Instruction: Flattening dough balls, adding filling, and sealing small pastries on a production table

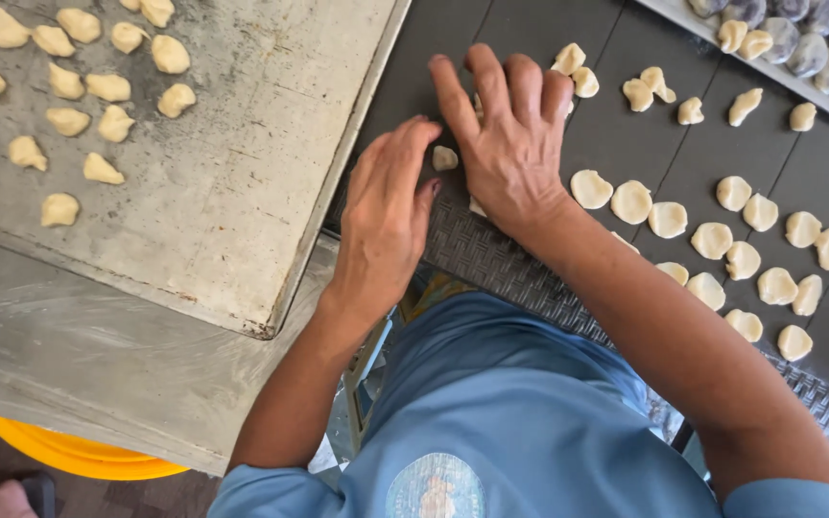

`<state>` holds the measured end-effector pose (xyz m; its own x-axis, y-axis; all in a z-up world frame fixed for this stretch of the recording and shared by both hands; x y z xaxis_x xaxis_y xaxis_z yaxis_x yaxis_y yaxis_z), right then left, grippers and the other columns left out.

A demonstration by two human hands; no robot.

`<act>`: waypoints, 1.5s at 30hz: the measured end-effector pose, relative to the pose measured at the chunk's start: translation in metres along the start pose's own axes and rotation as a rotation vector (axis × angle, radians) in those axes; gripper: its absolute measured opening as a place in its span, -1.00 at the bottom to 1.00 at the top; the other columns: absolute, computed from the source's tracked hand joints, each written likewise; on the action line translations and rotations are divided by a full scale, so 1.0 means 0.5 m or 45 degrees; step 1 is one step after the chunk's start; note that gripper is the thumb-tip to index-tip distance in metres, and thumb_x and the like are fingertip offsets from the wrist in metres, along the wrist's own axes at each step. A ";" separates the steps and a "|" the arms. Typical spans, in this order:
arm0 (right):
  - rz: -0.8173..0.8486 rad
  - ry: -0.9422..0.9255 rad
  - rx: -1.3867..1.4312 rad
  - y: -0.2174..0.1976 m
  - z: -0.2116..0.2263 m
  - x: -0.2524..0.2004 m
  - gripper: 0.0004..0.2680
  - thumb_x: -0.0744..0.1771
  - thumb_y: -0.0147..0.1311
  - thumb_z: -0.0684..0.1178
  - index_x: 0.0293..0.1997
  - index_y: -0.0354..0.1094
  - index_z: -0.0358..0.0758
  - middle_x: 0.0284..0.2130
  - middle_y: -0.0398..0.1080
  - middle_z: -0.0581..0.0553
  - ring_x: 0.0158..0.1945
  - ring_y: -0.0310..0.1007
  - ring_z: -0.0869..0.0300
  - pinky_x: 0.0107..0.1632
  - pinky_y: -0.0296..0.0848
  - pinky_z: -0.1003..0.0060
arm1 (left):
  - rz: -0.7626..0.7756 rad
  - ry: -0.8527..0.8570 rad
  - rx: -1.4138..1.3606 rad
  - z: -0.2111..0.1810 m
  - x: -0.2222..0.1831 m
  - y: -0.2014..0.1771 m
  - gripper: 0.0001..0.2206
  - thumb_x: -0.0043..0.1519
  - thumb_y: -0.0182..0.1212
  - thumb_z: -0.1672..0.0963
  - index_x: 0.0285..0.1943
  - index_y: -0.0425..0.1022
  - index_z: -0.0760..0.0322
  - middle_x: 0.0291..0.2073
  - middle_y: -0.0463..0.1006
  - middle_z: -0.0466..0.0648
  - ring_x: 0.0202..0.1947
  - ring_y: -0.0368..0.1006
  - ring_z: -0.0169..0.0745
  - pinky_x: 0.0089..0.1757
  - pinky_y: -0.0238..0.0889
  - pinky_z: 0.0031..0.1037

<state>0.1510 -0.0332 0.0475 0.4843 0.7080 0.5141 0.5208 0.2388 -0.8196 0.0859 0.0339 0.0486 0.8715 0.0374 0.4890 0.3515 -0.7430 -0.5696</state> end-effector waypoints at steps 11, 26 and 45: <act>-0.093 -0.056 -0.031 0.054 0.052 0.084 -0.74 0.35 -0.05 -0.05 0.18 0.23 -0.10 0.03 0.26 -0.18 0.00 0.21 -0.08 -0.09 0.19 -0.06 | -0.286 -0.029 0.101 -0.015 0.013 -0.097 -0.75 0.36 -0.02 0.25 0.22 0.28 0.44 0.03 0.45 0.07 -0.23 0.44 -0.04 -0.09 0.35 -0.33; 0.213 0.046 0.509 0.055 -0.161 -0.078 -0.85 0.25 0.25 0.06 -0.25 0.39 -0.09 -0.40 0.24 -0.03 -0.23 0.22 0.03 -0.16 0.22 0.15 | 0.019 0.230 0.559 0.016 0.112 0.121 -0.89 0.16 0.19 0.06 -0.22 0.42 0.06 -0.38 0.28 -0.17 -0.31 0.20 -0.15 -0.33 0.06 -0.32; -0.031 0.206 0.099 -0.046 -0.167 0.000 -0.74 0.34 -0.13 -0.23 0.16 0.28 -0.32 -0.08 0.22 -0.25 -0.18 0.11 -0.03 -0.22 0.08 0.13 | 0.122 0.159 0.396 -0.047 0.101 0.101 -0.69 0.24 0.02 0.19 0.18 0.38 0.16 -0.07 0.45 -0.14 -0.23 0.27 -0.10 -0.25 0.06 -0.29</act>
<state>0.1976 -0.0944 0.0875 0.5826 0.5864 0.5628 0.4809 0.3095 -0.8203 0.1399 -0.0175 0.0599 0.8638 -0.1185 0.4897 0.3746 -0.4990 -0.7815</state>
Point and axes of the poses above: each hand's wrist, its own x-axis towards the middle knuckle, its own y-axis out of the palm, z = x × y, the point moved 10 cm from there along x, towards the middle knuckle
